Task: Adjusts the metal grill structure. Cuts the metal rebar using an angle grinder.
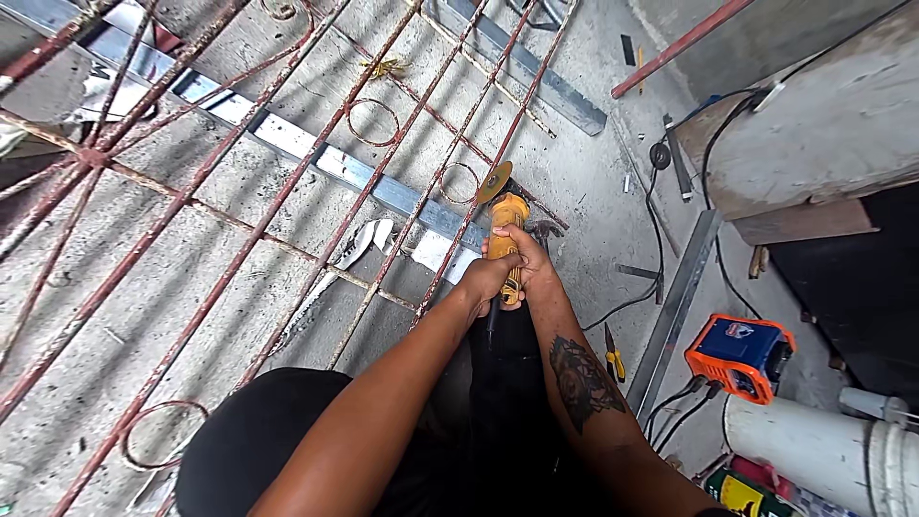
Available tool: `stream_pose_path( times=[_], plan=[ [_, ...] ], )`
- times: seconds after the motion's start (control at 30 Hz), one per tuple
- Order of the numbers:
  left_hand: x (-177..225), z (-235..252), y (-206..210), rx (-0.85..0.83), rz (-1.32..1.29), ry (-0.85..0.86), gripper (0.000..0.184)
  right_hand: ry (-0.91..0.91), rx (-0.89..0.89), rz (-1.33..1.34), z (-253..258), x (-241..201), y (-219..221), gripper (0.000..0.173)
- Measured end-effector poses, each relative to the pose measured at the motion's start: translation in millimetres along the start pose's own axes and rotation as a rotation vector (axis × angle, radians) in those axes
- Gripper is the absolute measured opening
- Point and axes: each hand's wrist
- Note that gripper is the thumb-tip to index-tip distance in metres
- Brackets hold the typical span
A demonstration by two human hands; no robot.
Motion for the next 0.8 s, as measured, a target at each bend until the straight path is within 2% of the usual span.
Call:
stream_pose_path(
  times=[0.47,0.6,0.67,0.8],
  plan=[
    [7.3,8.3,3.1,0.01,0.0,0.01,0.037,0.004,-0.007,-0.04,4.1,-9.7,-2.0,0.031],
    [7.4,7.5,2.4,-0.002,-0.003,0.006,0.036,0.016,0.033,-0.006,6.4,-11.8,1.0,0.027],
    [5.3,5.3,2.1,-0.01,-0.01,0.007,0.035,0.008,0.058,-0.008,1.4,-9.5,4.7,0.03],
    [1.1,-0.3,0.3,-0.008,-0.009,0.005,0.037,-0.023,0.0,-0.009,-0.1,-2.8,2.9,0.03]
  ],
)
Point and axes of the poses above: each hand's wrist, its own z-axis towards the middle knuckle, its own y-axis out of the palm, x = y × z, and after that the axes turned 12 degrees about -x, right-handed
